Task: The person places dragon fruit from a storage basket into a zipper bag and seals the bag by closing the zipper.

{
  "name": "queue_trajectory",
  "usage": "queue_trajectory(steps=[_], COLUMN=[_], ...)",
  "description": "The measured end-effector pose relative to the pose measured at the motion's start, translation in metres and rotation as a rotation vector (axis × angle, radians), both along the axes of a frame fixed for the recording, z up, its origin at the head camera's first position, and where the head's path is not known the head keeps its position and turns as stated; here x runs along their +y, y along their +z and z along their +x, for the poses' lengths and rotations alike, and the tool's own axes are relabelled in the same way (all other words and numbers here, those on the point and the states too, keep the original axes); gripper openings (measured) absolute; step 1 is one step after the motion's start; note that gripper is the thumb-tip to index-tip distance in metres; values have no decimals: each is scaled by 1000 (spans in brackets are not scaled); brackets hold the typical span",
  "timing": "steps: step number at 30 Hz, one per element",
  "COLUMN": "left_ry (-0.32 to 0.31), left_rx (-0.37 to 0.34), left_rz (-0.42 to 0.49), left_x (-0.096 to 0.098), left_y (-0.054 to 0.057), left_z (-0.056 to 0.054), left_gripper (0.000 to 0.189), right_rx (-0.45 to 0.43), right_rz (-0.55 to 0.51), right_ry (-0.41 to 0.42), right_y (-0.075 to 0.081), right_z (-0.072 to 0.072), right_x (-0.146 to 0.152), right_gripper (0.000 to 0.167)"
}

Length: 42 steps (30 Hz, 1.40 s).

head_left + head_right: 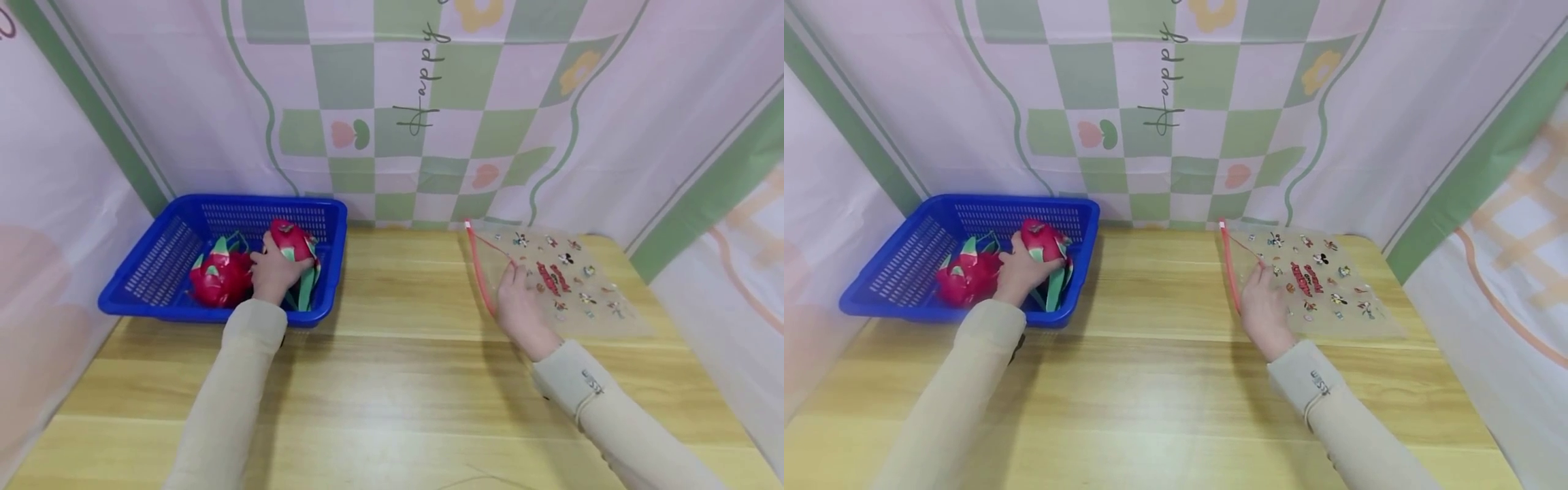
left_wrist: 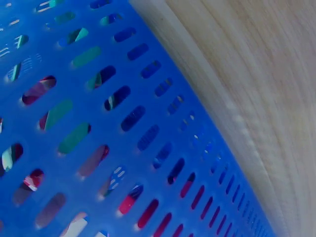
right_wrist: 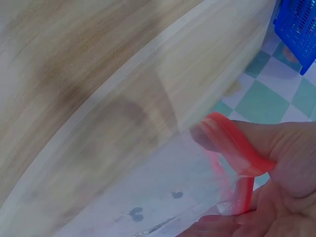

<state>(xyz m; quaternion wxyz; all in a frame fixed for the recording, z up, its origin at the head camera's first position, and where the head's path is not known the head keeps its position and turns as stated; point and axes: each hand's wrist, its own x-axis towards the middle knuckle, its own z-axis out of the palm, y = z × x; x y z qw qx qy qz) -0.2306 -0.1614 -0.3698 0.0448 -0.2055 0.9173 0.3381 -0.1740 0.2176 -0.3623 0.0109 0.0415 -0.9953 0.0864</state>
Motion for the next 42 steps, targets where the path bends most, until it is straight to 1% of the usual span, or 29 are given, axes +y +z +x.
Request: queue_trajectory(steps=[3, 7, 10, 16, 19, 22, 26, 31, 33, 35, 38, 42], left_ry=[-8, -27, -29, -16, 5, 41, 96, 170, 197, 215, 217, 194], left_rx=[23, 61, 77, 119, 150, 184, 259, 364, 415, 458, 480, 488], left_rz=[3, -7, -11, -27, -40, -34, -4, 69, 109, 151, 229, 373], left_x=[0, 0, 0, 1, 1, 1, 2, 4, 5, 5, 8, 13], left_y=[0, 0, 0, -1, -1, 0, 2, 4, 8, 14, 27, 42], left_z=[1, 4, 4, 2, 0, -1, -3, -6, -6, -5, -4, -2], left_gripper=[103, 99, 98, 100, 100, 101, 101, 101, 100, 99, 98, 97], right_rx=[-3, -46, -91, -140, -151, -153, -143, -145, -154, -164, -170, -165], right_rz=[25, 32, 7, -22, -19, -15, -10, 11, 15, 10, 8, 13], right_ry=[7, -3, -16, -36, -41, -45, -52, -60, -64, -71, -70, -55], right_y=[-1, -2, -3, -4, -5, -5, -4, -2, -2, 0, 1, 1], right_z=[1, 1, 0, 0, 0, 0, 0, -1, -2, -2, -1, -1], right_x=[0, 1, 2, 3, 3, 3, 4, 3, 2, 1, 0, 0], right_gripper=[78, 87, 90, 91, 90, 91, 92, 93, 95, 97, 98, 97])
